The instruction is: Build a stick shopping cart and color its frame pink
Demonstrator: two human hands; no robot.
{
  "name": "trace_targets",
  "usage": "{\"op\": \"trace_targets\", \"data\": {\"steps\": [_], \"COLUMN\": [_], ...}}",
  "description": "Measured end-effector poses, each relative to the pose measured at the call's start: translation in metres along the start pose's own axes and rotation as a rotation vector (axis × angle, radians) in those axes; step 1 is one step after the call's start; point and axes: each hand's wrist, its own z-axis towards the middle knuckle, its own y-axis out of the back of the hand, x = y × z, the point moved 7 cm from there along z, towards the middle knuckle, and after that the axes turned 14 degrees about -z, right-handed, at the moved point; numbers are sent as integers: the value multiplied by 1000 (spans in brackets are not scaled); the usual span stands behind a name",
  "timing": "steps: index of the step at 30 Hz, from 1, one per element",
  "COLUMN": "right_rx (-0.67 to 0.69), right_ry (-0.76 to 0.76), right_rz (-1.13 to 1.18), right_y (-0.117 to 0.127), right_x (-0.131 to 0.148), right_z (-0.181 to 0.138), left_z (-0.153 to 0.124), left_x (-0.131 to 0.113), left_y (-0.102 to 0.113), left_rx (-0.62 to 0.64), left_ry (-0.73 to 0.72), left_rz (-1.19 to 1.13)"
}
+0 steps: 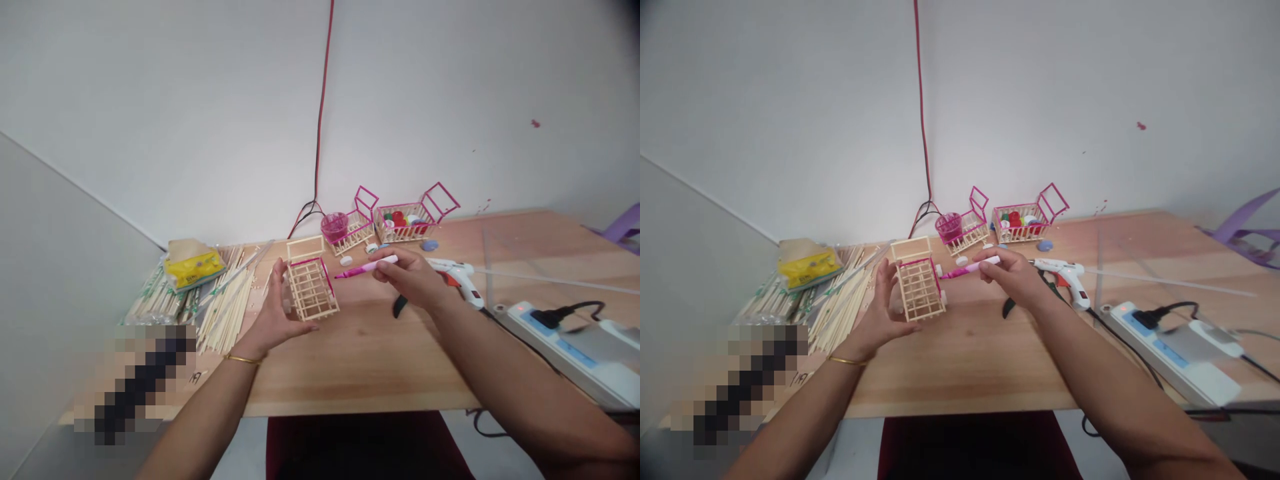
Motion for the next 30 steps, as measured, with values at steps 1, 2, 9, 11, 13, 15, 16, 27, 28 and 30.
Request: {"op": "trace_targets", "data": {"steps": [1,2,9,11,13,15,16,27,28,30], "right_rx": [12,26,112,127,148,171,178,291,282,247], "right_ry": [7,15,78,86,99,111,118,60,65,85], "right_rz": [-74,-138,-255,-260,-266,-265,-263,-292,-291,-284], "right_y": [0,-1,-11,-12,-14,-16,-17,-22,-22,-20], "right_x": [0,1,18,19,19,18,18,15,15,17], "right_z": [-1,-1,-4,-4,-4,-4,-4,-7,-6,-5], "left_z": [0,0,1,2,2,2,2,1,1,0], "left_x": [-1,-1,3,2,1,0,-1,2,2,3], "left_y": [0,0,4,4,5,4,4,8,9,10], "left_rx": [10,16,51,53,50,43,41,2,1,2], "left_ry": [2,4,1,-8,-2,18,26,58,55,52], "left_rz": [0,0,-14,-19,-43,-80,-99,-156,-151,-138]}}
